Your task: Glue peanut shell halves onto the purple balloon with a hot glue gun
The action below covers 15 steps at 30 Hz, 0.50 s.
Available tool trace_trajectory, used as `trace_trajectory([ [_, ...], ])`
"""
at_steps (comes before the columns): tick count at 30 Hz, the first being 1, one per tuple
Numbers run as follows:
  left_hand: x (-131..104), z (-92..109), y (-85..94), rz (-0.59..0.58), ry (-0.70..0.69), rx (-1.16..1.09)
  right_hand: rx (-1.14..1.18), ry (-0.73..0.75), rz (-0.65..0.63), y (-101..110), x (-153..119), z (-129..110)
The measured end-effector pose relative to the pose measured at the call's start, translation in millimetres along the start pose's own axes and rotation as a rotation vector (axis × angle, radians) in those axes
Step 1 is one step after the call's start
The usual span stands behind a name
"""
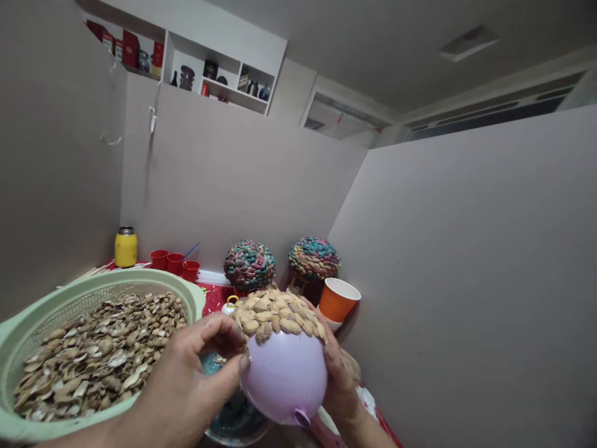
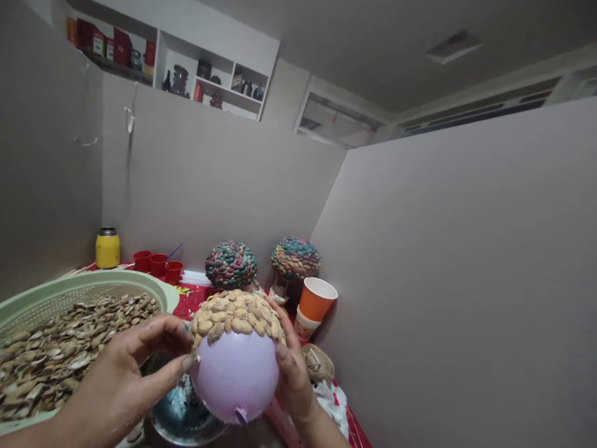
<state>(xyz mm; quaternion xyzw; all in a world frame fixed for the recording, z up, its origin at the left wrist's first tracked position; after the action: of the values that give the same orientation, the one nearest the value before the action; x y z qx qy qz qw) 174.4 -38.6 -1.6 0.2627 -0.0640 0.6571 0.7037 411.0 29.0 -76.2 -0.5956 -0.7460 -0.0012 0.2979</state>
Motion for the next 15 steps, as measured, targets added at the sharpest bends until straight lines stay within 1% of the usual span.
trace_trajectory([
  [3,-0.8,-1.5,-1.5,0.021,-0.081,0.094,-0.005,-0.005,0.009,-0.7,-1.1,0.8],
  [7,-0.3,-2.1,-3.5,0.063,-0.168,0.158,-0.008,-0.021,0.005,-0.5,-2.2,1.4],
  [15,-0.2,-2.5,-6.2,0.058,-0.199,0.206,-0.002,-0.056,0.057,-3.4,-5.2,-1.4],
])
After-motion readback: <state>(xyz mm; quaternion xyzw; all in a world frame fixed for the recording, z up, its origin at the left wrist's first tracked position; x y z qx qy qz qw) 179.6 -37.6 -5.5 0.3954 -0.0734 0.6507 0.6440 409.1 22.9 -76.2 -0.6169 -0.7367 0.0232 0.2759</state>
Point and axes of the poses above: each hand's wrist, its own x-axis towards the middle knuckle, its own y-axis out of the back of the hand, z = x × y, the point moved 2 cm from there along x, towards the middle knuckle
